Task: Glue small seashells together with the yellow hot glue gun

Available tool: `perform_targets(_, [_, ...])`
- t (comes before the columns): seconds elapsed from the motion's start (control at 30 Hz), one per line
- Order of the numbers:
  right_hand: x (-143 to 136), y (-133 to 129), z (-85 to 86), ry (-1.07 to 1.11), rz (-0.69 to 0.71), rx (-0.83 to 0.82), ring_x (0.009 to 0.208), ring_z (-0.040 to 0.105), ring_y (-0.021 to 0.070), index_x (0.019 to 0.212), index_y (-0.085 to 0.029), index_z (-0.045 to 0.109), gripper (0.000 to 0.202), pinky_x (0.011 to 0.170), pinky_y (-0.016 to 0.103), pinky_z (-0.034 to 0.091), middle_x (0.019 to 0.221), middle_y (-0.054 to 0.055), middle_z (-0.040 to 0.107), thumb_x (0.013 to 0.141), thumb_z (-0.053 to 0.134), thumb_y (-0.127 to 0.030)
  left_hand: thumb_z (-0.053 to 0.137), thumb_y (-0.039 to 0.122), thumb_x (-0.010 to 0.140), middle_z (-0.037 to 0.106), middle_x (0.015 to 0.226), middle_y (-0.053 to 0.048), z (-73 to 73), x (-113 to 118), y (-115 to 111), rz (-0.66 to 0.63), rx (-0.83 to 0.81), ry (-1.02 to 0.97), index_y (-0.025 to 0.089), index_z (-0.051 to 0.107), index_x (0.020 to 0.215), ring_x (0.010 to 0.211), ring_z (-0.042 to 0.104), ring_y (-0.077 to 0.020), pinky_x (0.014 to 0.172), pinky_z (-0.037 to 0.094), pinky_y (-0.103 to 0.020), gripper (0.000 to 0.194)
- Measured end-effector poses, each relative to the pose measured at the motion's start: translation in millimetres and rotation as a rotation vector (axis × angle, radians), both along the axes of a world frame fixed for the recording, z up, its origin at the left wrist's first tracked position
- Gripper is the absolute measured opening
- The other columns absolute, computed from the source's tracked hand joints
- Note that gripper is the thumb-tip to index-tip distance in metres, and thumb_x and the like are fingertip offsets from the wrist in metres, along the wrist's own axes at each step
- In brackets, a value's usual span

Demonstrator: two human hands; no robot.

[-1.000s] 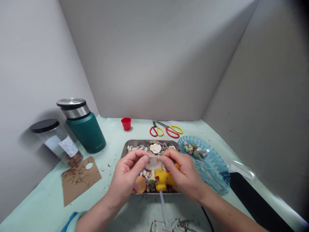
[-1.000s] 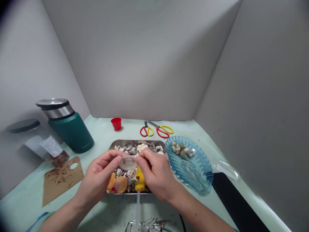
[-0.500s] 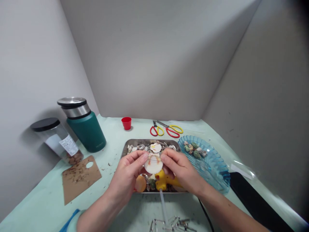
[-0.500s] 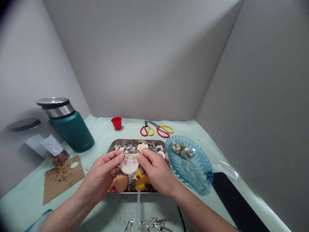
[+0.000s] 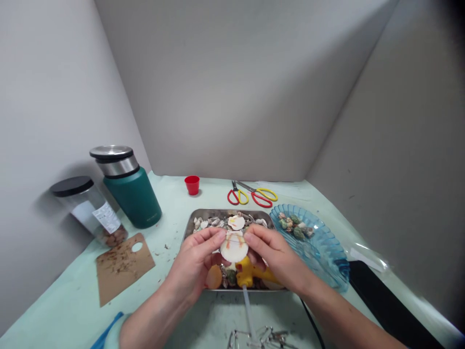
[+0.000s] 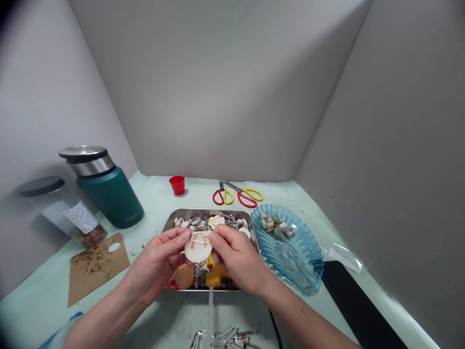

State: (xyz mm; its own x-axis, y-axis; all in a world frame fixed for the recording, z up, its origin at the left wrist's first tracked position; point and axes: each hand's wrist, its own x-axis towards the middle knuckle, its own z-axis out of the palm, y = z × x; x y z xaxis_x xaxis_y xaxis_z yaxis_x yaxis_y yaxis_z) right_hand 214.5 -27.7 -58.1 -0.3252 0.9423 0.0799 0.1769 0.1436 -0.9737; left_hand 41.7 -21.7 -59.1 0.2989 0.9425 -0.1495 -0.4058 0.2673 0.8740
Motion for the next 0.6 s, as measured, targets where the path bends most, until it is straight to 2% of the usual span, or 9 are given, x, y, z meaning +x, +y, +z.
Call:
perform_targets(0.27, [0.2,-2.6,0.5,-0.292,-0.156,0.253,0.056,0.038,0.0097,0.065,-0.019,0.041,0.034,0.053,0.024,0.028,0.059,-0.005,0.042,0.094,0.038,-0.034,0.065,0.033,0.078,0.065,0.078,-0.005,1.5,1.1,1.4,-0.015,0.000,0.031,0.012,0.067,0.089,0.063,0.054,-0.0094,0.052,0.048,-0.019,0.024])
perform_targets(0.4, [0.2,-2.9,-0.1,-0.338,-0.165,0.312,0.056,0.039,0.0097,0.066,-0.019,0.041,0.032,0.054,0.024,0.028,0.059,-0.005,0.042,0.095,0.037,-0.033,0.065,0.035,0.078,0.066,0.081,-0.007,1.1,1.3,-0.5,-0.017,0.014,0.038,0.012,0.066,0.091,0.065,0.055,-0.0102,0.053,0.049,-0.020,0.026])
perform_targets(0.6, [-2.5,-4.7,-1.4,-0.368,-0.146,0.347,0.056,0.039,0.0095,0.067,-0.019,0.042,0.031,0.053,0.024,0.027,0.059,-0.006,0.041,0.095,0.038,-0.032,0.071,0.033,0.071,0.065,0.072,-0.004,-3.8,1.1,-1.4,0.040,0.023,0.147,0.014,0.064,0.084,0.061,0.057,-0.0112,0.054,0.048,-0.022,0.024])
